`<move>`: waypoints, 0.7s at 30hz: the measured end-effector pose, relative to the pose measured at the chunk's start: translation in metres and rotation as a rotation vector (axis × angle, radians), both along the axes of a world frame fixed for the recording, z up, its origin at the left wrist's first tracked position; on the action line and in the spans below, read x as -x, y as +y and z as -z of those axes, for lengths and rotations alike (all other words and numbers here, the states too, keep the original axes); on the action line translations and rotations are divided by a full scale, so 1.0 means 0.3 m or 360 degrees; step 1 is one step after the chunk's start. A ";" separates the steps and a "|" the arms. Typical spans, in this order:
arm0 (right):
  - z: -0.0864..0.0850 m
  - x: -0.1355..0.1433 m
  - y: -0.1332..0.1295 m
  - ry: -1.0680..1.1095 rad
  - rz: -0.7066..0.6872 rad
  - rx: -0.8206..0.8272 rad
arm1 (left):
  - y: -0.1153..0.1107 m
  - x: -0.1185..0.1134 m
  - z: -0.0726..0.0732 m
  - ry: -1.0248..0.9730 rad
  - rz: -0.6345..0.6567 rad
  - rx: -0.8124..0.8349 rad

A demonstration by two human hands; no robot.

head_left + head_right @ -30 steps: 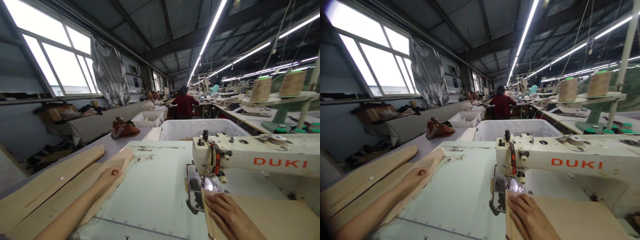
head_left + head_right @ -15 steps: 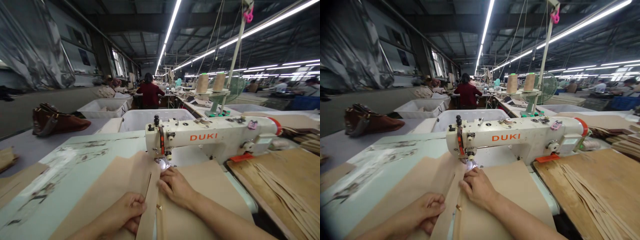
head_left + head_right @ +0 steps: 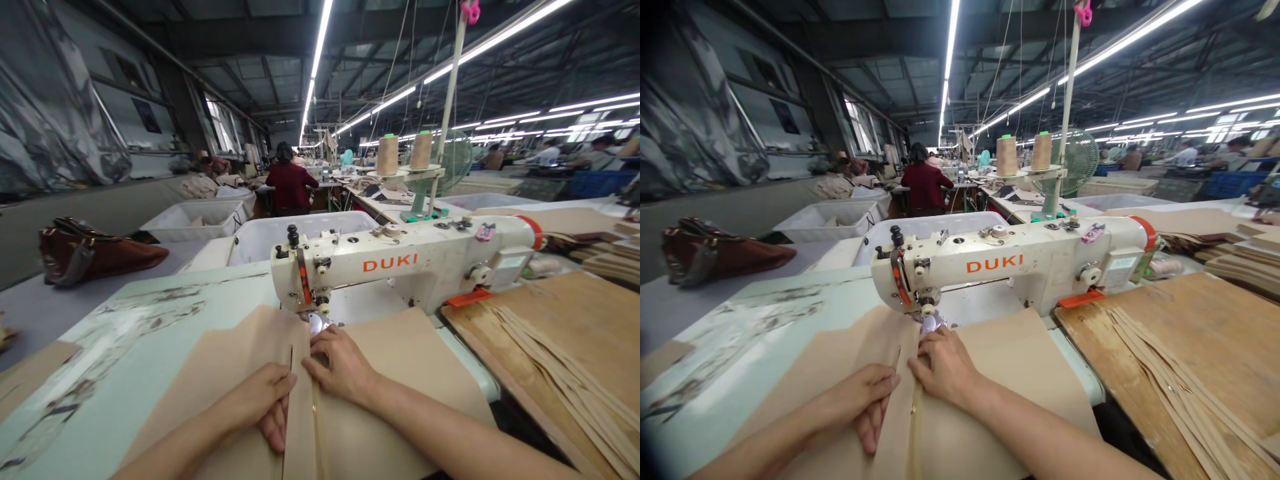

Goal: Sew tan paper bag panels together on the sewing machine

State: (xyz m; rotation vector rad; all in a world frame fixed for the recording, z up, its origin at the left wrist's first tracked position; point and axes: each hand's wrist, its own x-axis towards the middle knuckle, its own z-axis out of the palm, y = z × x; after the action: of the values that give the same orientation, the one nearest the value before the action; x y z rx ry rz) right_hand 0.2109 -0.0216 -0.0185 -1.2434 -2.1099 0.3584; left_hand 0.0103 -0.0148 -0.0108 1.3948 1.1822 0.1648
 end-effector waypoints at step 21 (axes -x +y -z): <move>0.013 0.035 0.011 -0.0108 0.0232 0.0127 | -0.020 -0.021 -0.067 -0.0381 -0.0146 -0.0087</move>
State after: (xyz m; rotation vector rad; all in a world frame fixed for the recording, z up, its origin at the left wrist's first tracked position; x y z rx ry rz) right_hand 0.2004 -0.0184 -0.0224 -1.4655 -2.0634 0.3431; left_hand 0.0167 -0.0208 0.0092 1.3279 1.0481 0.4203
